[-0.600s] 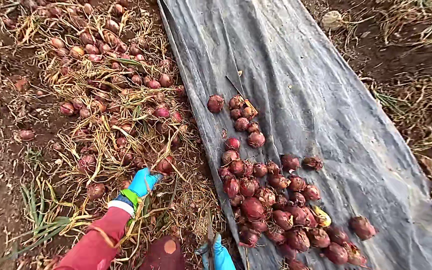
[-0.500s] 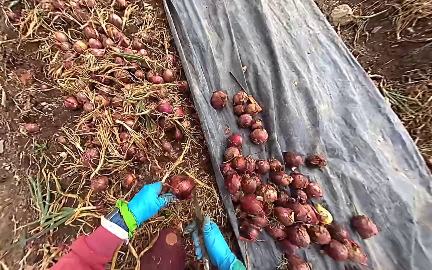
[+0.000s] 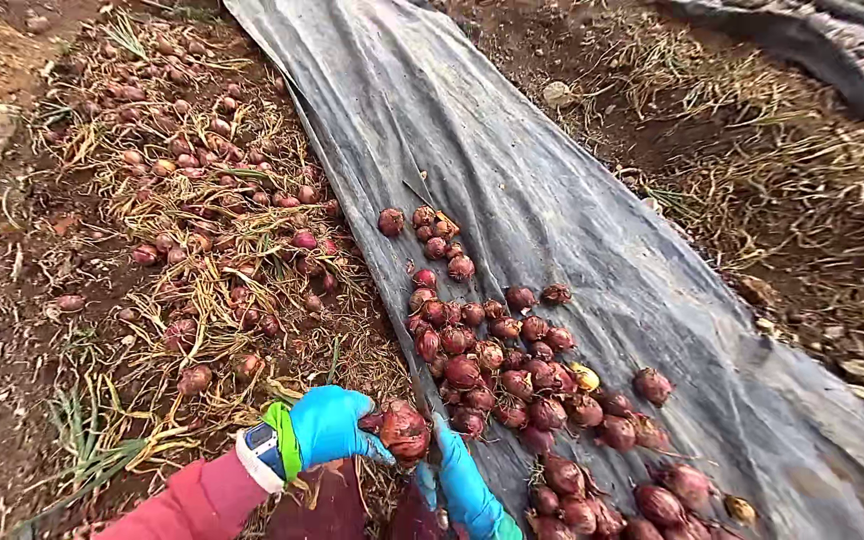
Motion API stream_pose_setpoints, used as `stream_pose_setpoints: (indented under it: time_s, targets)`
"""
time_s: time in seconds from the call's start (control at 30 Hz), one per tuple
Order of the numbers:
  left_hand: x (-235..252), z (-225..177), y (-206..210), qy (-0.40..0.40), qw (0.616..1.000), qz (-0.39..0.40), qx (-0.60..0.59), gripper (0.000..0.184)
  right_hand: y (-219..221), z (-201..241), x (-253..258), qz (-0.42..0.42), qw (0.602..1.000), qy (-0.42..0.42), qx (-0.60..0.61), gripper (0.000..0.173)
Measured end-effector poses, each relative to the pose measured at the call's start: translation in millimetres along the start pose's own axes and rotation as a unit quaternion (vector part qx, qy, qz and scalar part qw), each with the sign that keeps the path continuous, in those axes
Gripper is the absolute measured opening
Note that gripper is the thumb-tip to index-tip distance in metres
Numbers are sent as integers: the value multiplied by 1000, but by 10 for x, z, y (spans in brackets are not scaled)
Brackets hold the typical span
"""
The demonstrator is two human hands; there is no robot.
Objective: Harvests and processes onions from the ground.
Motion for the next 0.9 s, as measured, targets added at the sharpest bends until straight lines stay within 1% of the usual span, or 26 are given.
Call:
stream_pose_setpoints:
  time_s: [0.07,0.13,0.17,0.23,0.3,0.33,0.37,0.4,0.43,0.47,0.5,0.53,0.57,0.6,0.63,0.67,0.7,0.73,0.77,0.8,0.83,0.87,0.9]
  targets:
    - [-72,-144,139,16,1000,-18,4,68,-34,-65,-206,-29,998,-12,51,73]
    - [-110,-240,219,20,999,-35,-1,68,-90,-120,-305,-31,995,-27,87,75]
    - [-123,-256,248,9,999,-38,-16,68,-107,-143,-356,-29,994,-34,99,76]
    - [-92,-183,256,-41,994,-60,-80,69,-153,-172,-448,-27,993,-51,105,73]
    - [57,-15,215,-92,978,-111,-150,69,-237,-201,-474,-38,997,-42,44,77]
    - [98,10,210,-95,975,-127,-156,67,-293,-263,-442,-37,999,-23,-30,82]
    - [91,-43,210,-80,981,-125,-127,62,-338,-330,-394,-10,994,4,-112,87]
    - [41,-182,212,-50,991,-100,-70,54,-343,-362,-340,29,983,33,-176,93]
    - [-21,-370,229,-13,998,-57,-1,46,-314,-318,-285,65,972,50,-219,93]
    - [-47,-541,247,27,998,-17,55,40,-254,-188,-212,81,965,48,-246,89]
    - [-17,-638,251,61,995,9,85,37,-175,-6,-135,74,961,31,-266,83]
    - [74,-648,229,72,994,12,80,36,-172,77,-47,49,962,2,-268,82]
    - [240,-555,157,54,997,-11,45,34,-231,76,67,3,968,-46,-247,86]
    - [473,-377,63,15,998,-56,-2,32,-288,94,199,-55,969,-82,-225,86]
    - [765,-132,-1,-36,992,-111,-42,31,-335,133,345,-116,966,-111,-204,81]
    - [1050,164,-6,-90,982,-147,-75,32,-386,158,486,-162,959,-122,-197,77]
    - [1287,493,87,-139,973,-154,-99,33,-448,145,603,-185,955,-117,-202,75]
    - [1439,842,282,-176,969,-134,-107,32,-483,112,704,-193,954,-102,-207,77]
    - [1470,1206,568,-195,972,-93,-93,32,-482,55,780,-190,957,-76,-207,78]
    - [1368,1581,931,-199,977,-48,-59,33,-467,-35,821,-179,961,-44,-206,79]
    - [1124,1948,1322,-177,984,-15,-13,37,-447,-151,833,-160,967,-8,-197,81]
    - [737,2251,1631,-118,992,-23,37,41,-431,-290,829,-135,973,26,-187,85]
    - [273,2454,1767,-26,994,-71,80,46,-415,-441,821,-110,975,60,-181,86]
Point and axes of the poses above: each hand's wrist, its own x-axis towards the middle knuckle, its own y-axis out of the palm, z = x × y, the point moved 1 cm from there along x, towards the middle knuckle, and after that the axes turned 11 degrees about -y, right-handed, at the moved point
